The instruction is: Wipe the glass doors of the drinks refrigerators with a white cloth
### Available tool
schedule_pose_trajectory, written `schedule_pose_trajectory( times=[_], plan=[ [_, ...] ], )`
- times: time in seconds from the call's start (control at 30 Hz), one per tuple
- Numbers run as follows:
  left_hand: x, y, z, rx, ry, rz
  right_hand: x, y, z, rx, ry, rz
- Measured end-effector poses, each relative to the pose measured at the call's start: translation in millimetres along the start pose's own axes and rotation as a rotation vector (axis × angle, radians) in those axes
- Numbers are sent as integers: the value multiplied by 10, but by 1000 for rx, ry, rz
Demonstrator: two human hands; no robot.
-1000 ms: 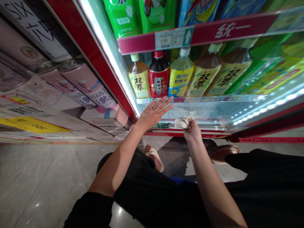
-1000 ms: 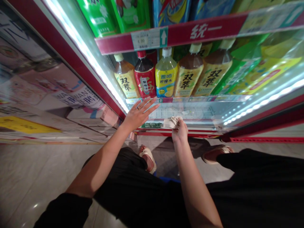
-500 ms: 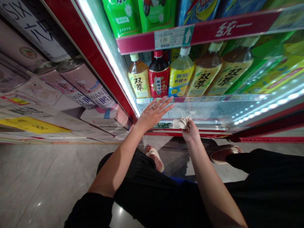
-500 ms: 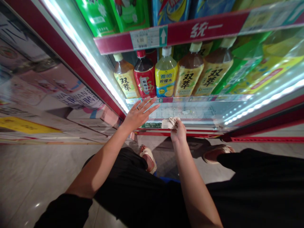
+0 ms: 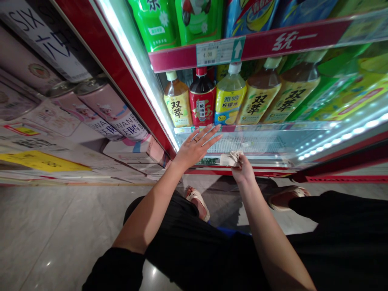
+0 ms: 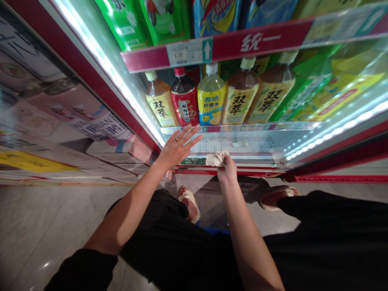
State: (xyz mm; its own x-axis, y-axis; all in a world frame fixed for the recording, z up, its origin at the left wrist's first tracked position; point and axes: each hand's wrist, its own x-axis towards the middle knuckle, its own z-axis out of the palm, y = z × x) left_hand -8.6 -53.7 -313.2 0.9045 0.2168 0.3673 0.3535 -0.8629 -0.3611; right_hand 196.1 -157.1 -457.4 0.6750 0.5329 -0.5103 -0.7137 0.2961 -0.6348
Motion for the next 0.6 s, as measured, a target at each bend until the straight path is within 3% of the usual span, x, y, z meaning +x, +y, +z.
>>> schedule_pose_trajectory(
  times=[0.2,0.6],
  plan=[
    [0,4,4,7,11,6,-55,-60,54,-25,84,108],
    [-5,13,3,-52,13,2,-92,-90,64,-49,100,145]
  ],
)
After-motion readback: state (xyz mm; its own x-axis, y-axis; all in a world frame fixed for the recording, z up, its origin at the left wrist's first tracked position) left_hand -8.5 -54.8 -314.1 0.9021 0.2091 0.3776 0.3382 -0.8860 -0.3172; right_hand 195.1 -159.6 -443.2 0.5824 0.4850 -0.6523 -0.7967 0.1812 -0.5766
